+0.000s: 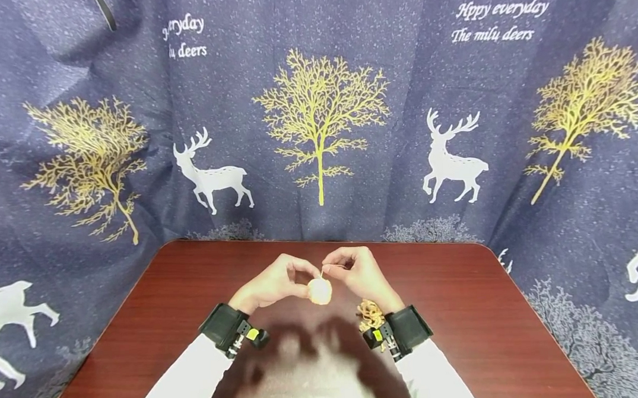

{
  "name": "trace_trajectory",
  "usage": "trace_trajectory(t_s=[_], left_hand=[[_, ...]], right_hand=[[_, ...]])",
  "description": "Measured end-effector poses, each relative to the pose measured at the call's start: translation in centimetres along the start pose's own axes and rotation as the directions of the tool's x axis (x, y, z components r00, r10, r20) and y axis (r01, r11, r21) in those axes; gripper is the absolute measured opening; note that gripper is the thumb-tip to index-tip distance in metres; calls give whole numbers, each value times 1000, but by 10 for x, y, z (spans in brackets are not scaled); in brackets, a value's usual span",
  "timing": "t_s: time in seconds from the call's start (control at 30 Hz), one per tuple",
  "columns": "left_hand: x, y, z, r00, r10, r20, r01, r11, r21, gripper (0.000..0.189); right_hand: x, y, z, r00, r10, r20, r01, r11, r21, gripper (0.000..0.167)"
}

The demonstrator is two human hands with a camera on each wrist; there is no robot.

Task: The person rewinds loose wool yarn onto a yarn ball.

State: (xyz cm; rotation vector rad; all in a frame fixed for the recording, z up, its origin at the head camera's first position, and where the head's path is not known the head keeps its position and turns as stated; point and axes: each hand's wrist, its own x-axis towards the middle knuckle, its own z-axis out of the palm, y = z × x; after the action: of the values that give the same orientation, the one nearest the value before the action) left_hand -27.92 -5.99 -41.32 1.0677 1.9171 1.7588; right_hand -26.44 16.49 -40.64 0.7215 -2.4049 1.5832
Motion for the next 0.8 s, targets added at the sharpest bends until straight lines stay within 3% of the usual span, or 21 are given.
trace_trajectory(t_s=[0.2,0.33,0.43,0.6,0.8], left_hand=[[2,-3,3,980,139,-140,-158,979,-130,29],[3,-5,4,962,126,-241,-192,942,-275,35],[4,-7,5,943,97,-318,-205,922,-328,45],[7,-7,5,901,74,-428,-209,938,-278,46],[7,-3,8,850,43,-524,-152,974,-167,34]], right_hand=[[-4,17,5,999,-8,33,5,997,82,7],[-8,20,10,999,5,42,-11,991,134,10],[-12,19,12,999,21,36,-25,991,135,9],[-17,16,15,998,64,19,-66,994,89,5],[-20,6,17,994,110,15,-110,993,36,5]])
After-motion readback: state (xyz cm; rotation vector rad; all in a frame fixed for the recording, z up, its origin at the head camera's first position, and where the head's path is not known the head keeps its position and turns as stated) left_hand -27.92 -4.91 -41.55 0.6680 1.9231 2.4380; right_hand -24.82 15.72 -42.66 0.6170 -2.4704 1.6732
